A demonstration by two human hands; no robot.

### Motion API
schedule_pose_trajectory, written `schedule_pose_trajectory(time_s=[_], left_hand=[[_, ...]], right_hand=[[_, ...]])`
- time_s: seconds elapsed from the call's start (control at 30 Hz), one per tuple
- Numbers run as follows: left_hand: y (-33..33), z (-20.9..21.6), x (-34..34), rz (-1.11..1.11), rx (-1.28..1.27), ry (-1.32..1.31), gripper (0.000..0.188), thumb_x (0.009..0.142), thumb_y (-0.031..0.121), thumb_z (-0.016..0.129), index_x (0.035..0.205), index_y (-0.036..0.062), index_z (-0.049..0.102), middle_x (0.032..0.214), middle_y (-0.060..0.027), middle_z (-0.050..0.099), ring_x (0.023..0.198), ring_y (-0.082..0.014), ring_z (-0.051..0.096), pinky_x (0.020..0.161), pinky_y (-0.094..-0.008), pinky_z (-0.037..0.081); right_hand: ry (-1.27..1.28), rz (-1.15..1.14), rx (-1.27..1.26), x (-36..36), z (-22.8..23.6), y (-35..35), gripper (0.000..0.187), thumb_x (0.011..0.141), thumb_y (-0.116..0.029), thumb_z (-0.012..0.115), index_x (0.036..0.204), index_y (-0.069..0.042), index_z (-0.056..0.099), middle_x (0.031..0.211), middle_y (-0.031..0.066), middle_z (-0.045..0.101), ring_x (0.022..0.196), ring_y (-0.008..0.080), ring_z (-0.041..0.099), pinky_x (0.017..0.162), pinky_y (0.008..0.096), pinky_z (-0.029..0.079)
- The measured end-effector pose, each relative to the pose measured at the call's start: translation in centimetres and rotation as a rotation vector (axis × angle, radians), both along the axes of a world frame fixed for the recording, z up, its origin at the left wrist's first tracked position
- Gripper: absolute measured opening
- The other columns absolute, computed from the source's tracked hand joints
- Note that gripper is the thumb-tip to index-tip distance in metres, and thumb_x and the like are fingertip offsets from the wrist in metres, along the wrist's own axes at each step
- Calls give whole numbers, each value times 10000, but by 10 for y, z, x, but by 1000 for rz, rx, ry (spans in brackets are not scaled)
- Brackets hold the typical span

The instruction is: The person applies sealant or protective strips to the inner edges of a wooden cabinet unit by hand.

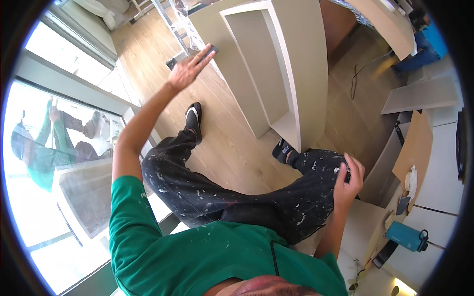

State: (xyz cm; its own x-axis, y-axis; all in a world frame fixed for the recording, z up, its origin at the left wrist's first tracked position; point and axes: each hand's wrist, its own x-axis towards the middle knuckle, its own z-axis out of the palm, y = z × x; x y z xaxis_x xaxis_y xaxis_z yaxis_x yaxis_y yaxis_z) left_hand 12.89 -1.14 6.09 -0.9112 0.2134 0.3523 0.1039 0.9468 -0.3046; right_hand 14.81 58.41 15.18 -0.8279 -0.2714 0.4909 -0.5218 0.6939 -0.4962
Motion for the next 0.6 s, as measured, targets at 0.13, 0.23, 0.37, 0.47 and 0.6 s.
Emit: schedule_pose_trajectory(time_s=[0.13, 0.23, 0.37, 0.47, 0.6], left_hand=[[-17, -25, -21, -183, -123, -135, 957, 802, -37, 572, 1641, 172, 161, 1713, -44, 129, 776, -208, 621, 653, -317, 581], [2, -67, -20, -138, -232, -320, 1014, 740, -4, 603, 1640, 122, 152, 1721, -69, 77, 765, -185, 591, 648, -286, 562], [41, -139, 2, -221, -283, -329, 990, 766, 20, 595, 1642, 120, 147, 1724, -84, 47, 809, -162, 584, 689, -246, 551], [51, -149, -7, -247, -203, -292, 978, 770, -9, 576, 1644, 163, 173, 1729, -27, 59, 840, -190, 584, 774, -307, 541], [11, -95, -33, -169, 157, 134, 880, 753, -98, 541, 1583, 136, 362, 1671, -58, 297, 781, -221, 578, 751, -343, 531]], right_hand=[[91, -179, 67, 12, -38, 46, 200, 959, -37, 613, 1122, 18, 716, 1150, 154, 697, 1082, 317, 638, 989, 417, 478], [115, -223, 43, 12, -49, 44, 204, 980, -66, 594, 1113, 25, 719, 1185, 155, 694, 1103, 311, 641, 1019, 415, 466], [93, -242, 51, 8, -50, 40, 210, 986, -65, 579, 1108, 29, 722, 1190, 156, 694, 1110, 309, 640, 1015, 415, 472], [91, -255, 40, 8, -51, 44, 211, 987, -61, 574, 1107, 29, 722, 1178, 152, 697, 1107, 303, 641, 1014, 412, 475], [81, -278, 40, 8, -52, 41, 205, 978, -73, 585, 1087, 33, 722, 1145, 157, 710, 1092, 318, 645, 1001, 430, 479]])
